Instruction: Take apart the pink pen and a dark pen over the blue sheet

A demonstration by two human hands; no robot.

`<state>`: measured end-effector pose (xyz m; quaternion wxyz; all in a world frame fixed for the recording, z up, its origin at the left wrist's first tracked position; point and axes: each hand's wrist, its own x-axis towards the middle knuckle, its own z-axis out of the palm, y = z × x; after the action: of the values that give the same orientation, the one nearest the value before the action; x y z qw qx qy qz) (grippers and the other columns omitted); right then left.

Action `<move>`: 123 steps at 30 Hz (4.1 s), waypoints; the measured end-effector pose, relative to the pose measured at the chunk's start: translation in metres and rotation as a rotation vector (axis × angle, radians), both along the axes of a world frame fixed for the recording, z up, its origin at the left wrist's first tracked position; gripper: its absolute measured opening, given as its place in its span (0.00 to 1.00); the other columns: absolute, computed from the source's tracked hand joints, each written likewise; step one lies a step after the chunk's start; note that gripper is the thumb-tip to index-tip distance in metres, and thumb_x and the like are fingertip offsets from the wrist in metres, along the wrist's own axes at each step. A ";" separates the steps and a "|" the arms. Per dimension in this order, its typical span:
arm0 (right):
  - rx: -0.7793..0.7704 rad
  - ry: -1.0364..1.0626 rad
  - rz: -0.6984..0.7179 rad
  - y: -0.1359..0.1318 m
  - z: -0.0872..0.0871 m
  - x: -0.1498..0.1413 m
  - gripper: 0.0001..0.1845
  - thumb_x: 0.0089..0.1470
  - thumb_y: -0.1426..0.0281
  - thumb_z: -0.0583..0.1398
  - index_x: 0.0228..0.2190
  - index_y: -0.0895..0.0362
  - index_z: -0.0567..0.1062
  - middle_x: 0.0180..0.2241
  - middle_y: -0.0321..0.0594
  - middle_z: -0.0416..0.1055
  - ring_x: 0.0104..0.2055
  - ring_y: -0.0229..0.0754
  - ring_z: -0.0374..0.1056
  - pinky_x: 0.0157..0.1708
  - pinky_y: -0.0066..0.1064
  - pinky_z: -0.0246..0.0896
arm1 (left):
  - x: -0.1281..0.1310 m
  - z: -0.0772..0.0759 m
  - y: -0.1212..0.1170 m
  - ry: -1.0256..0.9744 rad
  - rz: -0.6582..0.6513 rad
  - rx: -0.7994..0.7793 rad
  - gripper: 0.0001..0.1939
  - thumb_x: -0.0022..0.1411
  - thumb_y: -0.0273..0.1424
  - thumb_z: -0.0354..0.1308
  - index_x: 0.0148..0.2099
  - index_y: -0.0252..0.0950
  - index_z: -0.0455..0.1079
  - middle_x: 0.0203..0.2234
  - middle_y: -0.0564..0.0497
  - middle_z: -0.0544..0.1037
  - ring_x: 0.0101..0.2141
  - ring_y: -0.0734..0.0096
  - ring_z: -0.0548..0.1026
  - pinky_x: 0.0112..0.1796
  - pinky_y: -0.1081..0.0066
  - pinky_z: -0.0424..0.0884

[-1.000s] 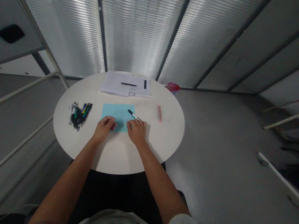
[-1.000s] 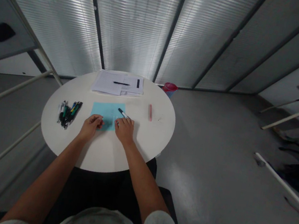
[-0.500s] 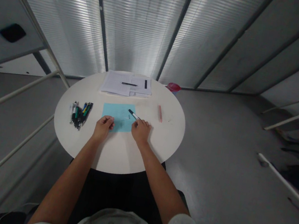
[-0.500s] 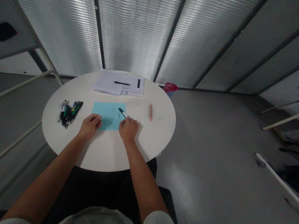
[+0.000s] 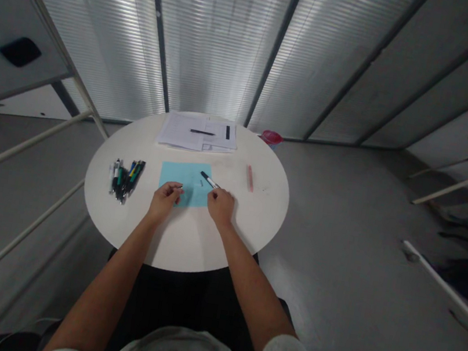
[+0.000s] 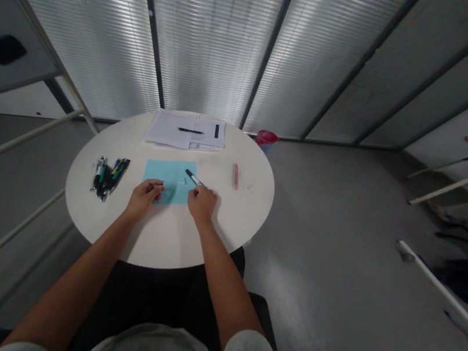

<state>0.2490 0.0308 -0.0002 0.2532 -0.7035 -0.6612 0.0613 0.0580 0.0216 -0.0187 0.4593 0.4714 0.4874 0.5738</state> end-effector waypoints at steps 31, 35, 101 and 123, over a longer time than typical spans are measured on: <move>-0.028 -0.062 0.002 0.001 0.002 -0.001 0.11 0.58 0.68 0.55 0.32 0.54 0.78 0.37 0.40 0.78 0.41 0.44 0.69 0.42 0.33 0.51 | -0.011 0.002 0.052 1.228 -0.034 0.124 0.18 0.63 0.32 0.49 0.51 0.38 0.74 0.41 0.43 0.79 0.45 0.56 0.73 0.48 0.60 0.66; -0.035 -0.069 0.015 0.001 0.002 0.000 0.12 0.58 0.68 0.54 0.31 0.54 0.78 0.38 0.40 0.78 0.41 0.44 0.69 0.41 0.34 0.51 | -0.016 -0.001 0.052 1.108 0.008 0.178 0.19 0.61 0.32 0.51 0.53 0.36 0.72 0.39 0.43 0.79 0.41 0.59 0.74 0.47 0.61 0.67; 0.081 -0.028 0.035 0.029 -0.006 0.022 0.14 0.60 0.67 0.57 0.46 0.53 0.76 0.46 0.45 0.70 0.50 0.48 0.60 0.48 0.37 0.51 | -0.041 -0.002 0.021 1.297 0.125 0.227 0.17 0.59 0.28 0.51 0.47 0.37 0.77 0.44 0.40 0.77 0.44 0.51 0.70 0.46 0.55 0.65; 0.225 0.341 0.009 0.039 -0.020 0.033 0.13 0.65 0.65 0.51 0.42 0.59 0.71 0.42 0.46 0.74 0.42 0.43 0.69 0.43 0.32 0.60 | -0.043 -0.004 0.022 1.289 0.114 0.239 0.17 0.59 0.27 0.51 0.47 0.36 0.77 0.43 0.42 0.77 0.44 0.54 0.71 0.46 0.57 0.66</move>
<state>0.2820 0.0697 -0.0206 0.4382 -0.6472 -0.6147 0.1062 0.0146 0.0440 -0.0231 -0.0114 0.7417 0.6222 0.2500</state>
